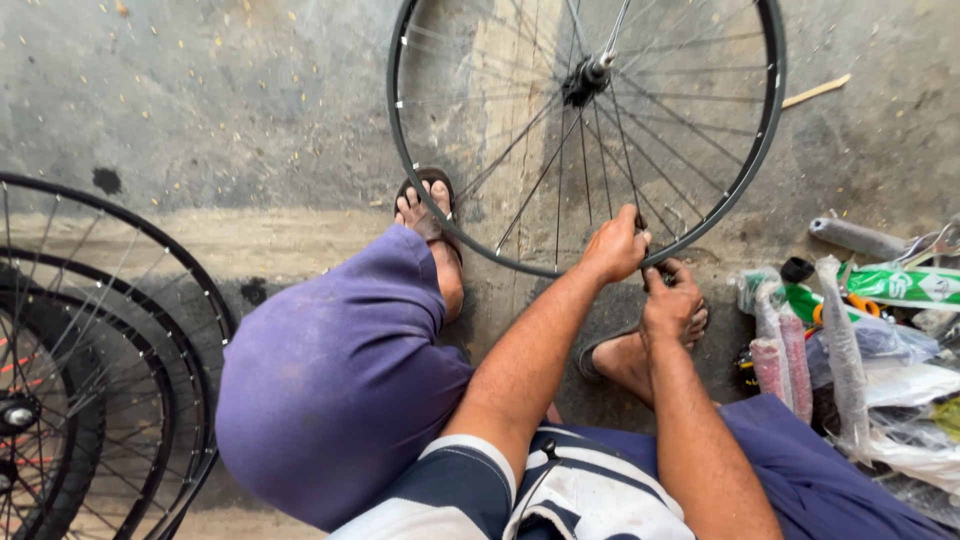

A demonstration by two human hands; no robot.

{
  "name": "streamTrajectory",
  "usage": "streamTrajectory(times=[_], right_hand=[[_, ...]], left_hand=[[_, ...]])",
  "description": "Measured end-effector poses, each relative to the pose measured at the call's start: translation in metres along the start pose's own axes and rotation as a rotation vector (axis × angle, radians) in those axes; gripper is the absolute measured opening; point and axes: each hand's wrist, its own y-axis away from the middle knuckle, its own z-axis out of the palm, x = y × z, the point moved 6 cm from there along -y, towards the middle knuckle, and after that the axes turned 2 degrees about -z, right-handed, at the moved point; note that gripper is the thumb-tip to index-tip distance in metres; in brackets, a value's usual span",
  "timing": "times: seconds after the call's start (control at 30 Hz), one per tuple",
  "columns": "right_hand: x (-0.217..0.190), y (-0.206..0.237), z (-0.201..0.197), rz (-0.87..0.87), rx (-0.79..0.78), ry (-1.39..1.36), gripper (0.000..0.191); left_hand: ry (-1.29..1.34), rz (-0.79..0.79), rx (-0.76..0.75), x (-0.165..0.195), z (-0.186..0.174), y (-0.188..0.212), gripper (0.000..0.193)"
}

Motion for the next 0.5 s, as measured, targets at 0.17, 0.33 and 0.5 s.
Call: streamTrajectory(times=[0.17, 0.33, 0.5], right_hand=[[-0.010, -0.001, -0.004, -0.212, 0.055, 0.172, 0.039], [0.010, -0.011, -0.004, -0.182, 0.098, 0.192, 0.035], [0.012, -0.012, -0.001, -0.196, 0.127, 0.046, 0.034]], left_hand=[[0.034, 0.108, 0.098, -0.001, -0.001, -0.005, 0.039], [0.023, 0.097, 0.072, 0.006, -0.003, -0.002, 0.045], [0.065, 0.040, 0.047, 0.019, -0.016, 0.006, 0.050]])
